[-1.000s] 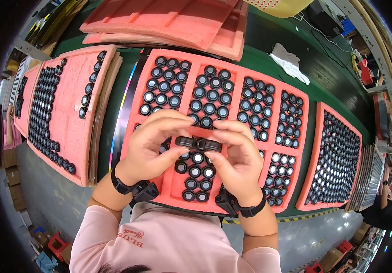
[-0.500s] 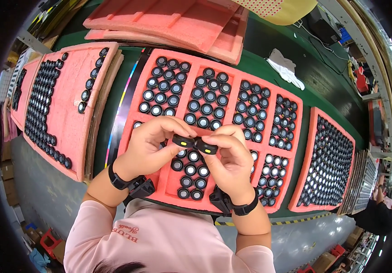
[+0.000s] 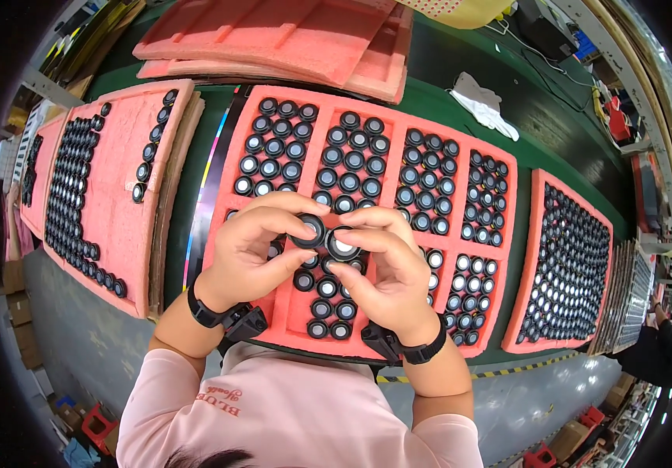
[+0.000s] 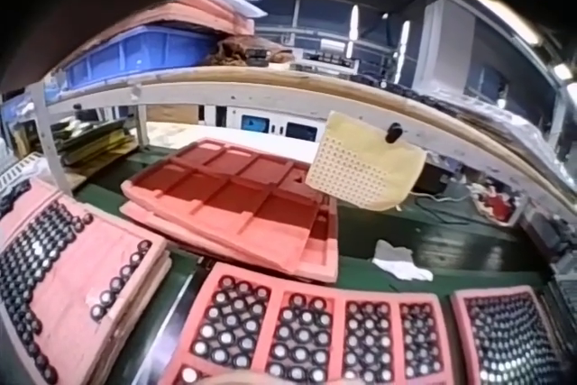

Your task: Assembling small components and placing them into organized trays on a factory production line.

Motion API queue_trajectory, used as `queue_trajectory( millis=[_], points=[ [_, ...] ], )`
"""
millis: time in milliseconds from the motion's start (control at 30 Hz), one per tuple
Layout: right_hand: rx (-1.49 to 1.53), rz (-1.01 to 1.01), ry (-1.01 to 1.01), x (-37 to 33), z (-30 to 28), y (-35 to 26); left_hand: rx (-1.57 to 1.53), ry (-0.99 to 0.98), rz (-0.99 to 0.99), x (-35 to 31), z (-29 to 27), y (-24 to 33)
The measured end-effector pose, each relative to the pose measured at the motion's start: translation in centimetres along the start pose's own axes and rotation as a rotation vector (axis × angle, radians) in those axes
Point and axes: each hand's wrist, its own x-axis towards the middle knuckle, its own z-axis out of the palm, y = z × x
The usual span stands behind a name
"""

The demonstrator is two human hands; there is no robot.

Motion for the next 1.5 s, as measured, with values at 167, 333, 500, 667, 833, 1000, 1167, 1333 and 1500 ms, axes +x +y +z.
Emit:
queue_trajectory(
  millis=[167,333,500,667,833,1000,1167,1333,1500],
  points=[
    [0.024,0.021,0.021,-0.2,0.0,0.3,0.037,-0.033,0.015,0.0,-0.2,0.0],
    [0.010,0.018,0.003,-0.2,0.0,-0.1,0.086,-0.069,0.014,0.0,-0.3,0.2],
    [0.000,0.011,-0.024,-0.2,0.0,-0.1,0.055,-0.065,-0.021,-0.2,-0.3,0.2],
    [-0.030,-0.018,0.020,0.0,0.1,-0.1,0.066,-0.072,-0.014,-0.2,-0.4,0.2],
    [-0.011,0.008,0.016,-0.1,0.0,-0.2,-0.120,0.018,-0.113,-0.2,0.5,0.5],
    [0.111,0.130,0.117,-0.2,0.3,-0.1,0.053,0.003,-0.084,0.0,0.1,0.5],
    [-0.032,0.024,0.021,-0.3,-0.2,0.3,0.179,-0.059,0.068,0.3,-0.2,-0.1],
    [-0.004,0.067,0.045,0.0,0.5,0.4,0.144,-0.010,0.056,0.3,-0.3,0.1],
    [0.101,0.067,-0.052,-0.3,0.9,0.1,0.262,-0.024,0.038,-0.7,-1.2,2.8]
  ],
)
